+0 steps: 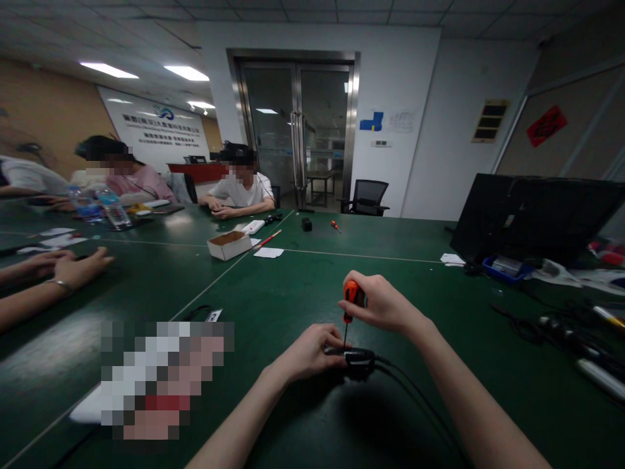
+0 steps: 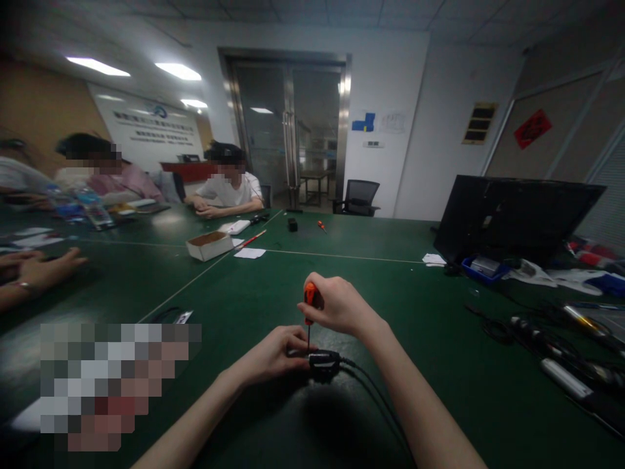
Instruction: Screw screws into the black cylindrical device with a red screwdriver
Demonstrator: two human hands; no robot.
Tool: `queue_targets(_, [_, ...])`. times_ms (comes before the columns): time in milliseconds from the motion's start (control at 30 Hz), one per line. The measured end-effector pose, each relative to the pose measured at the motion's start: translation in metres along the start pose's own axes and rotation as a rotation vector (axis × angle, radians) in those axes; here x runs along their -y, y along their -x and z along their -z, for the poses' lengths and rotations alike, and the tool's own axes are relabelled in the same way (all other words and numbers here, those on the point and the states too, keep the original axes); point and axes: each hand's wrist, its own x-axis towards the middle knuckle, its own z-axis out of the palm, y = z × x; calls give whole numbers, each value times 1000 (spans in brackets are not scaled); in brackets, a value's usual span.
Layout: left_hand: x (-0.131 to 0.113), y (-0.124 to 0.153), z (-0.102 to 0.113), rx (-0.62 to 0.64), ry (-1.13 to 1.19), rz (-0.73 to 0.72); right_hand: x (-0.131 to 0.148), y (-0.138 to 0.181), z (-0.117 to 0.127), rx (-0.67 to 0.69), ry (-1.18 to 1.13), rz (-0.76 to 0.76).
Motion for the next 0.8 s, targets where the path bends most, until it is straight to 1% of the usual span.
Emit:
queue_targets(167, [-3, 2, 0, -17, 11, -3, 4, 0, 1, 21, 9, -24])
queue_targets(333, [-10, 4, 1, -34, 34, 0, 11, 0, 0, -17, 202, -44])
queue_targets(433, [-11, 4, 1, -37, 14, 2, 15, 2, 2, -22, 277, -24])
queue_targets(500, [-11, 4, 0, -48, -10, 1, 18, 4, 6, 0, 261, 14])
queue_targets(567, [-11, 4, -1, -56, -19, -9, 22, 7, 9, 36, 196, 54])
queue_targets(667, [-11, 4, -3, -61, -3, -31, 28, 10, 12, 70, 118, 60])
queue_targets(733, [-12, 4, -5, -73, 7, -33, 32, 13, 12, 72, 136, 39])
queue_targets(800, [-13, 4, -8, -85, 15, -27, 35, 15, 12, 75, 204, 30])
